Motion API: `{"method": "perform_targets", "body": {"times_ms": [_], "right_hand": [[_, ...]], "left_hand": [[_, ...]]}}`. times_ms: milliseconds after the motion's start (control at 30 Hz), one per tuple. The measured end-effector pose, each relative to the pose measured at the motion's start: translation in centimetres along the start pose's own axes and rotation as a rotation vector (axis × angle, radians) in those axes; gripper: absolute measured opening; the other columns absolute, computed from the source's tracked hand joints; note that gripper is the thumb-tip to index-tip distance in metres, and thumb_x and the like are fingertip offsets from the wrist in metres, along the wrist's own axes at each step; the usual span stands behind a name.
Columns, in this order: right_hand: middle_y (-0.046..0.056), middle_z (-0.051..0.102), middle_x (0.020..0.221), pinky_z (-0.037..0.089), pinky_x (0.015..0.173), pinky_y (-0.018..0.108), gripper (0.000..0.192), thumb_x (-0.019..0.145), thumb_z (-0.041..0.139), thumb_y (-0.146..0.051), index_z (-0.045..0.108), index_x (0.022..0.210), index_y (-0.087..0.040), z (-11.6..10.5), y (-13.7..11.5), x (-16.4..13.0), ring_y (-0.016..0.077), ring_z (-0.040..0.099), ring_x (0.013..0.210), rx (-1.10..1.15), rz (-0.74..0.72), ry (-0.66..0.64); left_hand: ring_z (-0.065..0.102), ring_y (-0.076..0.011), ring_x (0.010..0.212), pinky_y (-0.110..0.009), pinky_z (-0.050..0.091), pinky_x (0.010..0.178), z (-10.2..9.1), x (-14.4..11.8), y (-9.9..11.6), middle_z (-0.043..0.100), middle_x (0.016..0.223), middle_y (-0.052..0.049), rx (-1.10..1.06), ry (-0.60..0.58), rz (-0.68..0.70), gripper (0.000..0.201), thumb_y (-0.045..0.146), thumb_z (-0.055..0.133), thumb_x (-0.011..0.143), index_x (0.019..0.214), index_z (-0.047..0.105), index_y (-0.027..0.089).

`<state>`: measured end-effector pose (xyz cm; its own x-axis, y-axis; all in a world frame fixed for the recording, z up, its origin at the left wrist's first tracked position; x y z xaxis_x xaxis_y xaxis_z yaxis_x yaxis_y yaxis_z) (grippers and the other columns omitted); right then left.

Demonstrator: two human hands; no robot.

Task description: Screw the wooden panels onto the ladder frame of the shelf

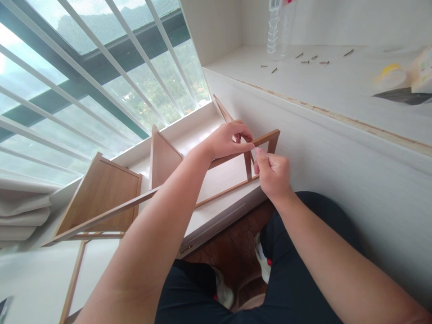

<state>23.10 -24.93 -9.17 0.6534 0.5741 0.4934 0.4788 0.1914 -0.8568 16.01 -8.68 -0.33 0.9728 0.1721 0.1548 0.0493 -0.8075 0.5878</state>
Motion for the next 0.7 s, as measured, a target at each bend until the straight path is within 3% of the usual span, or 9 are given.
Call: {"method": "perform_targets", "body": {"times_ms": [133, 300, 700], "right_hand": [[-0.001, 0.048, 0.046, 0.036, 0.052, 0.030, 0.061, 0.103, 0.041, -0.056, 0.048, 0.053, -0.022, -0.20, 0.34, -0.15, 0.0136, 0.046, 0.046, 0.012, 0.027, -0.115], [-0.001, 0.049, 0.054, 0.035, 0.054, 0.029, 0.055, 0.103, 0.038, -0.058, 0.047, 0.063, -0.023, -0.49, 0.79, -0.38, 0.0144, 0.047, 0.051, 0.043, 0.035, -0.166], [0.001, 0.051, 0.055, 0.035, 0.056, 0.031, 0.059, 0.104, 0.037, -0.057, 0.050, 0.060, -0.021, -0.73, 0.56, -0.58, 0.0152, 0.049, 0.054, 0.065, -0.017, -0.275]], "left_hand": [[0.062, -0.0163, 0.087, -0.028, 0.052, 0.076, -0.01, -0.01, 0.00, 0.067, 0.101, -0.008, -0.004, -0.002, -0.021, 0.024, 0.037, 0.074, 0.080, 0.093, 0.074, 0.017], [0.062, -0.0167, 0.088, -0.028, 0.052, 0.076, 0.00, -0.04, -0.18, 0.067, 0.102, -0.009, -0.013, -0.002, -0.006, 0.026, 0.039, 0.075, 0.080, 0.093, 0.074, 0.017], [0.062, -0.0171, 0.088, -0.029, 0.052, 0.077, -0.11, -0.05, 0.10, 0.068, 0.102, -0.009, 0.000, -0.007, 0.000, 0.025, 0.039, 0.073, 0.081, 0.093, 0.074, 0.017]]}}
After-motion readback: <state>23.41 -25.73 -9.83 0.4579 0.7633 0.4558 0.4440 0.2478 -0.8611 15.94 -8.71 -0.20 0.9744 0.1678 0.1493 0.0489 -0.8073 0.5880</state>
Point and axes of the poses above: each hand's wrist, its own x-axis towards the middle knuckle, its own z-axis out of the palm, y = z × x, the point moved 1 cm from there along x, towards the middle knuckle
